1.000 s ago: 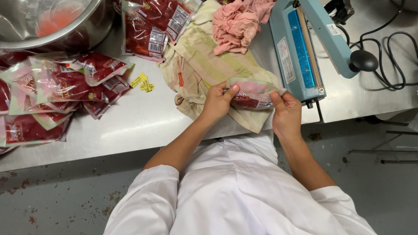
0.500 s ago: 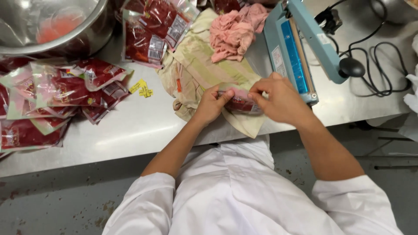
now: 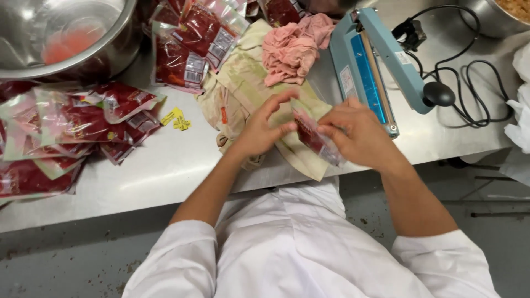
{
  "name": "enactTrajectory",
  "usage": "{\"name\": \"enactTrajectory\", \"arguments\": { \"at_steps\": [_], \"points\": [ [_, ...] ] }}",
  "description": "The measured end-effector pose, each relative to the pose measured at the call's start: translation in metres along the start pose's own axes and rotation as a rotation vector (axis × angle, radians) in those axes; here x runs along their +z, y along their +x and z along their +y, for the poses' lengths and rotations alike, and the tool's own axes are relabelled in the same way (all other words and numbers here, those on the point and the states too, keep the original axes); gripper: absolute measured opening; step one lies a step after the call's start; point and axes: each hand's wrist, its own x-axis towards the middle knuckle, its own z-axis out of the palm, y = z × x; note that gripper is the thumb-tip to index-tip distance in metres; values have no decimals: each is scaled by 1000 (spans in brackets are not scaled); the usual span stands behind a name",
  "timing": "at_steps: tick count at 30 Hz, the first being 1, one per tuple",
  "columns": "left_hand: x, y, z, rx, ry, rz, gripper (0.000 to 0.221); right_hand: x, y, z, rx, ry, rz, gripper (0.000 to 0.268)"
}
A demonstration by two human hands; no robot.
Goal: The person seals bags of food using a heat sealer, wipes each bag with a cloth, and places the sealed bags into a metal bowl.
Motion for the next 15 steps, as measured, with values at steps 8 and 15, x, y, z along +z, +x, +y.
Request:
{"name": "enactTrajectory", "arguments": {
  "at_steps": [8,15],
  "points": [
    [-52,-10,-33,-70,92,468,6,29,139,97,40,-88,86,20],
    [-49,-16,-24,-114,139,594,14,58,215,170,184,-506,210,26]
  ]
}}
